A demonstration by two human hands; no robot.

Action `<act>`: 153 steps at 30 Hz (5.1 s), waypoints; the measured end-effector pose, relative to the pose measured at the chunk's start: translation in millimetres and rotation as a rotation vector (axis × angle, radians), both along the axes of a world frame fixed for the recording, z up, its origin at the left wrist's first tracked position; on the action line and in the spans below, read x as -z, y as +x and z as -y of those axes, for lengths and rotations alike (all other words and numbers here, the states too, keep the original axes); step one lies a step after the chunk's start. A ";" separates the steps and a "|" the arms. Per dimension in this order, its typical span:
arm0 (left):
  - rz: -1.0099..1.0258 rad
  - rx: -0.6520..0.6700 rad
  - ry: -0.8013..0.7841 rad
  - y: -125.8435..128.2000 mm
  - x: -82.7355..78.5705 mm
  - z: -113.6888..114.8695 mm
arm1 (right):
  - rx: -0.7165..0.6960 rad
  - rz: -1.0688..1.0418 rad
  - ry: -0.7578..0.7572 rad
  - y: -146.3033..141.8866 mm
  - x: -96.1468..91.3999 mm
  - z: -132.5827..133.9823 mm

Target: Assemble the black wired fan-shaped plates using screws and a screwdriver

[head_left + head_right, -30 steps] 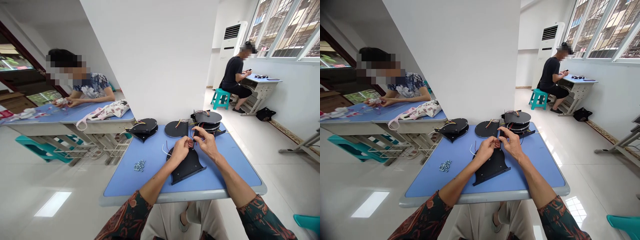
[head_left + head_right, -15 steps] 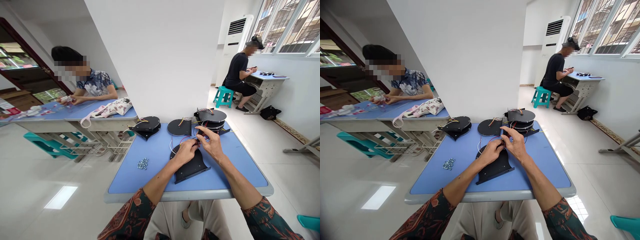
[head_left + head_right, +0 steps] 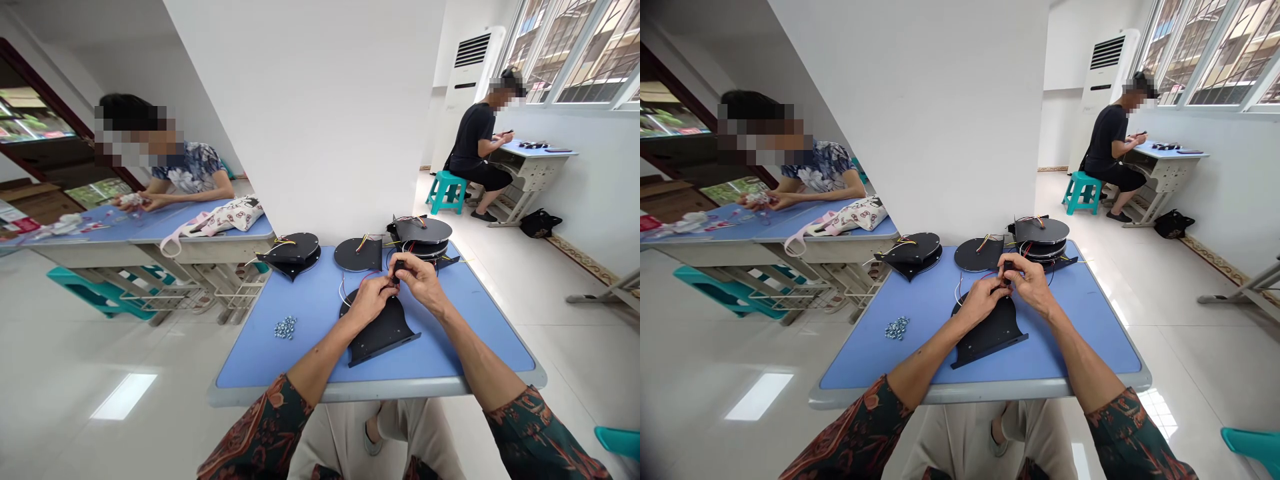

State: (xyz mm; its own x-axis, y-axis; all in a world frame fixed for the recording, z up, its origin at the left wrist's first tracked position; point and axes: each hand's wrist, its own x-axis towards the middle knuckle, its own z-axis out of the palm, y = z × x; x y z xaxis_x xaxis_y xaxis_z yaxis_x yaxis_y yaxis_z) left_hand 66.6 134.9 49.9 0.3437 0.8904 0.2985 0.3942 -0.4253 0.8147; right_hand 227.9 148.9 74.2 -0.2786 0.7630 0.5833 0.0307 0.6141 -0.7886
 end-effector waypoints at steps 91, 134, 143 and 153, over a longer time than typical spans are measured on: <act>-0.006 -0.079 -0.014 1.6 2.7 -6.6 | 0.265 0.106 0.085 -5.2 -7.7 14.3; -0.042 -0.067 -0.014 0.5 -0.7 -2.5 | 0.301 0.127 0.100 -3.6 -1.0 10.6; -0.206 0.003 0.101 0.2 8.3 -7.4 | 0.217 0.081 0.066 -0.8 0.9 10.8; -0.400 -0.010 0.252 3.8 14.6 -4.6 | 0.319 0.170 0.137 -5.6 -0.2 14.5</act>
